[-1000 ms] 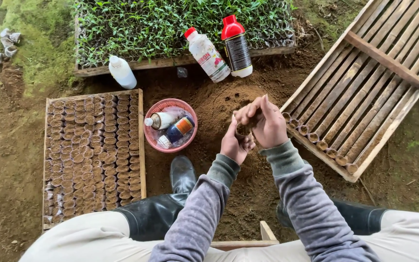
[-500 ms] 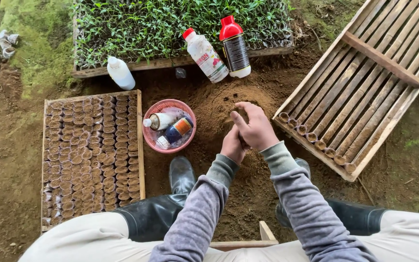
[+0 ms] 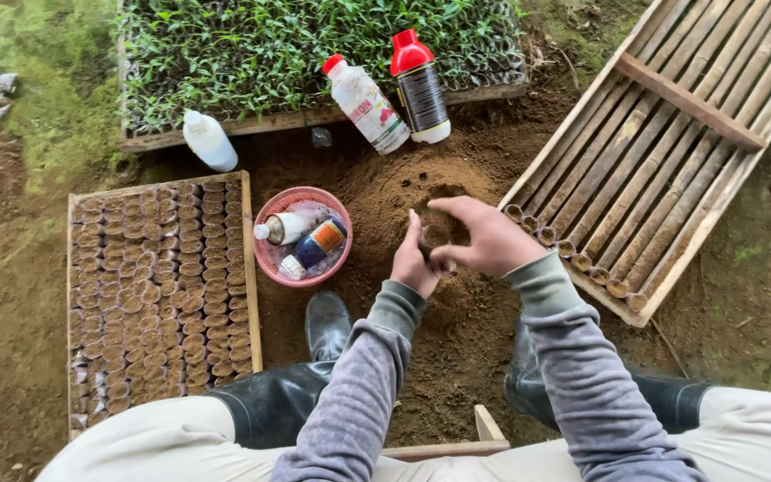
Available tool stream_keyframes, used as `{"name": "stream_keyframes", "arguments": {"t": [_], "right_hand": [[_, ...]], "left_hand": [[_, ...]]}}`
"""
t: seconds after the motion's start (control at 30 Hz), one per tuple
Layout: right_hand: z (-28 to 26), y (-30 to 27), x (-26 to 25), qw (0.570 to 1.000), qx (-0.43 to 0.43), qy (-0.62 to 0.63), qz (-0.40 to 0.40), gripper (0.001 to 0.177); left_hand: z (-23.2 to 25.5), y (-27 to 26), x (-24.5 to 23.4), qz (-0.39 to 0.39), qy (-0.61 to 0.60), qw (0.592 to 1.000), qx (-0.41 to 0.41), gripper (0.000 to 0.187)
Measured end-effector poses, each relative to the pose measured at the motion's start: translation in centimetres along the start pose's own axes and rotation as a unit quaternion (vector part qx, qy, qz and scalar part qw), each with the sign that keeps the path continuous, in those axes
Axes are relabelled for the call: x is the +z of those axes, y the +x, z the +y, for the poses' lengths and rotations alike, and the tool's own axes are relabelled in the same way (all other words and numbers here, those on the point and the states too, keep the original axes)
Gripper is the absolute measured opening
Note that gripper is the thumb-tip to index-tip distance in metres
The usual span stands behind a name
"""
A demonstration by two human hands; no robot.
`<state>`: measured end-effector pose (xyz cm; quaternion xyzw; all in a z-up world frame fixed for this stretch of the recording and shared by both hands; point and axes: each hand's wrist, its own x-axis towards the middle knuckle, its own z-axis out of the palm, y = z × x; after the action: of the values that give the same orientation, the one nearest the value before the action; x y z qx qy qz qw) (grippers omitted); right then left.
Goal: The person fills small biodegradable pots with soil, places seeds into them, and arranges the filled pots into a wooden tray. The person repeatedly scoops soil, packs it into the pots, and places the pots into the tray.
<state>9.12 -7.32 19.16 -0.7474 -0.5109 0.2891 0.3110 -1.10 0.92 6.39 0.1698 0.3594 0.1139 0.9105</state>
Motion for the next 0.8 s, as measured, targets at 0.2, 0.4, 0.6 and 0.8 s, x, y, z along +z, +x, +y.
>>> {"name": "stream_keyframes", "arguments": {"t": [0.2,0.4,0.6,0.8], "right_hand": [[5.9,-0.2,5.0,0.981,-0.015,-0.185,-0.057,0.050],[8.7,-1.8,5.5,0.963,0.039,-0.254,-0.087,0.039],[13.4,-3.8,4.4,0.957,0.036,-0.286,-0.034,0.019],[15.2,-7.8,-3.7,0.981,0.028,-0.191,0.007,0.030]], "left_hand": [[-4.6,8.4,-8.4,-0.032,0.087,0.989,-0.113,0.110],[-4.9,6.3,-4.1,-0.026,0.099,0.978,-0.181,0.117],[-7.2,6.2,1.4,-0.045,0.078,0.973,-0.211,0.111],[-9.8,3.8,7.1,-0.143,0.128,0.950,-0.247,0.123]]}}
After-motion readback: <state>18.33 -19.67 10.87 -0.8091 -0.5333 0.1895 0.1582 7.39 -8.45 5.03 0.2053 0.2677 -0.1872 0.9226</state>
